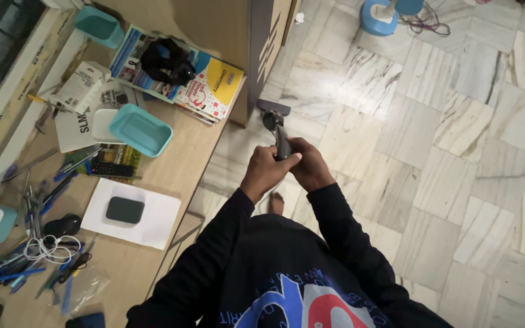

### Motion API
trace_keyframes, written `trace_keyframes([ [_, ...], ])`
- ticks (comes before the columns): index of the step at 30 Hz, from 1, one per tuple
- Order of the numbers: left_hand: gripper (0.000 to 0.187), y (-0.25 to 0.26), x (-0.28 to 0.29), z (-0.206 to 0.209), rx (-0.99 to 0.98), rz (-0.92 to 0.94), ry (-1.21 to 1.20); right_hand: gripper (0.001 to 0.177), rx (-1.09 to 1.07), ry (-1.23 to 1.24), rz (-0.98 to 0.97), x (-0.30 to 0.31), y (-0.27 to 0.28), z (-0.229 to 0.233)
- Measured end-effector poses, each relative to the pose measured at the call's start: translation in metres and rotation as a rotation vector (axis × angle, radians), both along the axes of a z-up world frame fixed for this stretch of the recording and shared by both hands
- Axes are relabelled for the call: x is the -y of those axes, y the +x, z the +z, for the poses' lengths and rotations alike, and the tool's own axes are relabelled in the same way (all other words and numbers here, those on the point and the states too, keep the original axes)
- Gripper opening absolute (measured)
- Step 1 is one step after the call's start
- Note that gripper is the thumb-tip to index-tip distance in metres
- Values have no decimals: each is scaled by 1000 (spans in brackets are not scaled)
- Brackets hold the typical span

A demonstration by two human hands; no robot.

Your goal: The person uses a handheld vacuum cleaner to clean the tiled floor in a room. They move the vacuum back and forth along the base of a wooden cabinet and near a blue fan, maneuvering around the furniture.

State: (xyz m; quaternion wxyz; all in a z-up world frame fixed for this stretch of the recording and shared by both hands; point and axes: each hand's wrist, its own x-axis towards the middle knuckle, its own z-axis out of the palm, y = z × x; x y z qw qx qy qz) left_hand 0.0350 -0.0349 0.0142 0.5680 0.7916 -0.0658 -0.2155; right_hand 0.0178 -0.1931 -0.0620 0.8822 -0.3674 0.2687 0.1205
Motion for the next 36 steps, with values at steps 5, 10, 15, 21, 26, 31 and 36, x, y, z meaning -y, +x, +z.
trace_keyframes([
  [5, 46, 6, 3, -14, 88, 22, 13, 26, 33, 28, 25, 0, 8, -6],
  [10, 47, 17, 9, -14, 66, 32, 69, 27, 46, 33, 49, 8, 18, -12],
  [15, 46, 27, 17, -14, 11, 24, 37, 23, 65, 31, 34, 19, 28, -18],
  [21, 50, 38, 37, -24, 99, 21, 84, 24, 72, 9, 51, 35, 37, -12],
  [26, 53, 37, 50, -33, 33, 41, 86, 24, 32, -4, 69, 46, 42, -15],
  [31, 57, 31, 61, -42, -70, 70, 195, 22, -6, -23, 124, 57, 43, -31],
  [36, 59, 27, 69, -46, 10, 104, 201, 21, -63, 35, 161, 63, 57, -46],
])
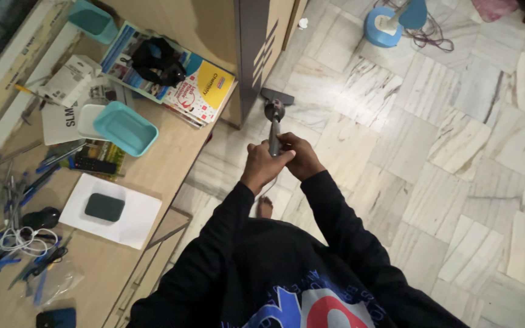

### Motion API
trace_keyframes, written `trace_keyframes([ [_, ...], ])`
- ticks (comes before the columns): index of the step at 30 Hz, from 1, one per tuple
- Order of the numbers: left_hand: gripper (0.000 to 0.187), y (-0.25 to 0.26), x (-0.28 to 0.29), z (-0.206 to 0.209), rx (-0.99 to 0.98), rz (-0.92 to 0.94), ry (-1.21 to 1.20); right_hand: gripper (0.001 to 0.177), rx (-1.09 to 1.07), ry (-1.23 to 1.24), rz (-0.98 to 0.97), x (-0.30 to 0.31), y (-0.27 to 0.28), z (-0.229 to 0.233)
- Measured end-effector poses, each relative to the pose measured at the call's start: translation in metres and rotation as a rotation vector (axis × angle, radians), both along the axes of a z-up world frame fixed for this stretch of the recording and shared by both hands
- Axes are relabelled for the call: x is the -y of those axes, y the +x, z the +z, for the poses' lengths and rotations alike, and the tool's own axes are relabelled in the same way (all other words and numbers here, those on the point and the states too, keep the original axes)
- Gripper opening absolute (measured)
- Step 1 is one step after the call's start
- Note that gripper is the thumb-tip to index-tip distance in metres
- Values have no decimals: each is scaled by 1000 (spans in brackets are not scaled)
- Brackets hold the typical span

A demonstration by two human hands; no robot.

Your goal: The person uses a handheld vacuum cleaner to clean the tiled floor in a room. They move the vacuum back and forth along the base of a wooden cabinet and near a blue fan, maneuvering around the furniture.

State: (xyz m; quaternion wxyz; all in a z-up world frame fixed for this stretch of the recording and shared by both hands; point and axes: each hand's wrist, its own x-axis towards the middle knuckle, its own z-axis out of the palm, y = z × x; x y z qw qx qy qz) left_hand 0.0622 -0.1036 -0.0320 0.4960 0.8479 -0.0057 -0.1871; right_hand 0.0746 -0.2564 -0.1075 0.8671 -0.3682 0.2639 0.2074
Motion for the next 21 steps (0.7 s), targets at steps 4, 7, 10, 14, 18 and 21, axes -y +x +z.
trace_keyframes([
  [4, 57, 5, 3, -2, -9, 22, -16, 23, 12, -2, 17, 5, 8, -3],
  [7, 58, 11, 4, -9, 34, -3, 9, 23, 7, 2, 7, 4, 12, -6],
  [10, 60, 19, 0, -19, 28, -3, 16, 24, -14, 3, 4, 1, 20, -17],
  [14, 61, 23, -12, -38, -50, -42, 68, 28, -61, -37, 10, -14, 23, -33],
  [18, 49, 26, -28, -43, -32, -109, -37, 29, -189, -181, -13, -35, 18, -10],
  [21, 47, 30, -32, -41, -129, -109, -14, 29, -85, -120, -47, -47, 10, 8],
])
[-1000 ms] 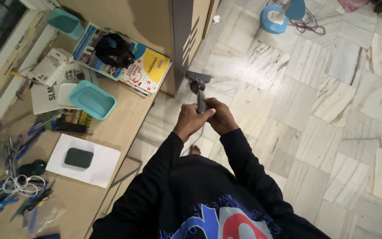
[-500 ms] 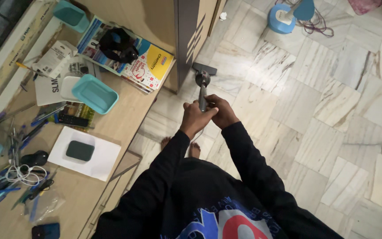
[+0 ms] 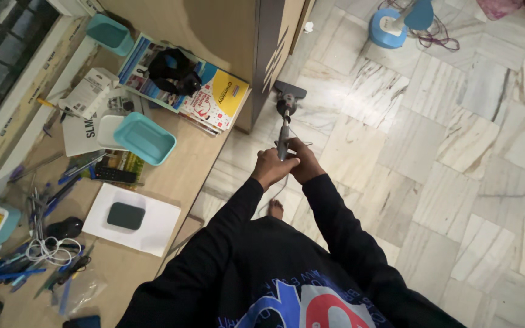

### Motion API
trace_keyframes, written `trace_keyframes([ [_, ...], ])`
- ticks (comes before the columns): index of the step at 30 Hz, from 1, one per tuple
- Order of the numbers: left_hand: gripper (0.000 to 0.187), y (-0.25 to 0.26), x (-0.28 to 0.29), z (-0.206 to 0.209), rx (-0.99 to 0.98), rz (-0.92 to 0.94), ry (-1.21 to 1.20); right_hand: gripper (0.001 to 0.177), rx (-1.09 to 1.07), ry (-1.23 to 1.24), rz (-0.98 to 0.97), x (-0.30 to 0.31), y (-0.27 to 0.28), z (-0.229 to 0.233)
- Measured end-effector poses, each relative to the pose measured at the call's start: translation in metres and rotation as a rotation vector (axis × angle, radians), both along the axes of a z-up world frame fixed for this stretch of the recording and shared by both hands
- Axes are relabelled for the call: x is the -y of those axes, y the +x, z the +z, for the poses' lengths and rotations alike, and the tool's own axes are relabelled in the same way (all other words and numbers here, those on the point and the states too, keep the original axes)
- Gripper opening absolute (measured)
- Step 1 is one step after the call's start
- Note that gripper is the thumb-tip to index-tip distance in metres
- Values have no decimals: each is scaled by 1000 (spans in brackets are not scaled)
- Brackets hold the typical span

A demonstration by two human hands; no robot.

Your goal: The person uses a handheld vacuum cleaner to clean the tiled floor in a room. They move the vacuum back and forth along the base of a wooden cabinet and near a blue fan, maneuvering around the furniture.

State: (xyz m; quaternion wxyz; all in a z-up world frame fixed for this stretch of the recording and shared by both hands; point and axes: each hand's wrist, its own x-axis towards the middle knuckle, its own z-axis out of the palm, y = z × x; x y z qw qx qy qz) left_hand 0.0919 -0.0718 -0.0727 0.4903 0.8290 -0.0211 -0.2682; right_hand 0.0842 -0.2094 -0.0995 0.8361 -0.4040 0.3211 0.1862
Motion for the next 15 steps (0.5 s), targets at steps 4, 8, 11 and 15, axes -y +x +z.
trace_keyframes([
  [4, 48, 3, -3, 7, 49, -45, -6, 31, 22, -95, 95, -1, -3, 9],
  [8, 46, 7, -7, 20, 224, -60, -17, 25, 68, -17, 29, 3, 1, 14],
  [11, 48, 9, -10, 37, 219, -40, -78, 22, 107, 68, -18, 2, 4, 22],
  [15, 50, 8, -7, 64, 309, -56, -10, 20, 120, 159, -84, 1, 3, 34],
])
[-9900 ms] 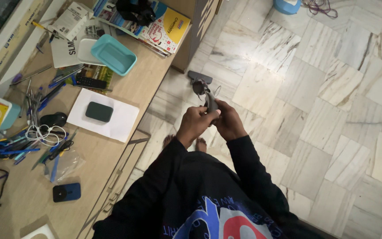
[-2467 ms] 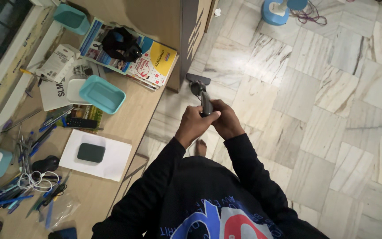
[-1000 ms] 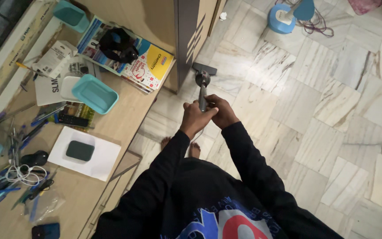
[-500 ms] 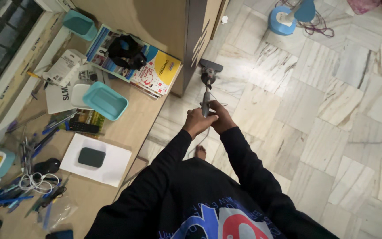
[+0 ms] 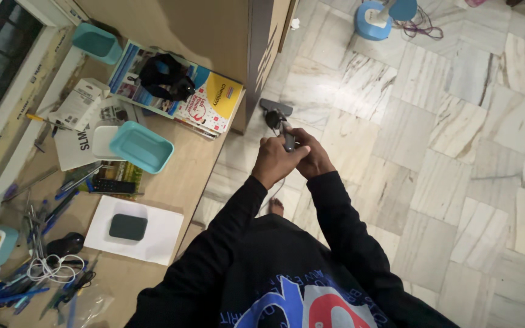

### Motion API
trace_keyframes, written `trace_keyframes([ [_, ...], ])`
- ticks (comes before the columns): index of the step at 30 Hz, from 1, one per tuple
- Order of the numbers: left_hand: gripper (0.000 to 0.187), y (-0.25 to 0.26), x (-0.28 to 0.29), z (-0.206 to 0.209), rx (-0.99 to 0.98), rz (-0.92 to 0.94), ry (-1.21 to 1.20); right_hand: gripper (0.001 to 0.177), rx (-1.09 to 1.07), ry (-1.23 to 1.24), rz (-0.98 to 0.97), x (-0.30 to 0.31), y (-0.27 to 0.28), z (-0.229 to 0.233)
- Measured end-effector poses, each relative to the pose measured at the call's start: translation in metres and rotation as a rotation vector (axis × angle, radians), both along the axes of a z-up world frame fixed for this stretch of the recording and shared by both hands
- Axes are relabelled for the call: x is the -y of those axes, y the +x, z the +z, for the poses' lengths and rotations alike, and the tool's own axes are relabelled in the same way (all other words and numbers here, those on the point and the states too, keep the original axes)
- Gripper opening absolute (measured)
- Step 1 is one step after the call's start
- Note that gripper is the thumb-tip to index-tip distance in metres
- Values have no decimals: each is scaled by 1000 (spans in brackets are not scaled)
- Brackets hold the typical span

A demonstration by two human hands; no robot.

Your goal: The person uses a handheld vacuum cleaner to clean the tiled floor in a room. They move the vacuum back and forth along the base of a wooden cabinet and near a blue fan, maneuvering around the furniture.

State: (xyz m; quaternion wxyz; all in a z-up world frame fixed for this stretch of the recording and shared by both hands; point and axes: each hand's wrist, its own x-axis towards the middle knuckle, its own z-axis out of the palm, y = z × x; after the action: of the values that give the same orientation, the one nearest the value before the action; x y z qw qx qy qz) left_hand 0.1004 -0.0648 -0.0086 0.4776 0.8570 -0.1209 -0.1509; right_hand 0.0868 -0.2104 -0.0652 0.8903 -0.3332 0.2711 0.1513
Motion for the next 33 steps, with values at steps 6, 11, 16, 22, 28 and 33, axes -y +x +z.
trace_keyframes([
  [6, 51, -8, -5, 24, 63, -1, -23, 22, 46, 96, -64, -15, -13, 27],
  [11, 50, -6, -17, 36, -14, -5, 27, 26, 26, 106, -85, -34, -15, 48],
  [16, 54, -9, -22, 35, -44, -7, 78, 24, -55, 66, -54, -28, -9, 26],
  [22, 60, -17, -19, 10, -146, -8, 100, 24, -73, 46, -42, -20, -11, -27],
  [28, 67, -17, -15, -23, -149, -43, 206, 25, -145, 12, -23, -27, -10, -31],
  [33, 64, -12, -18, -5, -277, -50, 212, 23, -143, 3, -27, -28, -11, -22],
])
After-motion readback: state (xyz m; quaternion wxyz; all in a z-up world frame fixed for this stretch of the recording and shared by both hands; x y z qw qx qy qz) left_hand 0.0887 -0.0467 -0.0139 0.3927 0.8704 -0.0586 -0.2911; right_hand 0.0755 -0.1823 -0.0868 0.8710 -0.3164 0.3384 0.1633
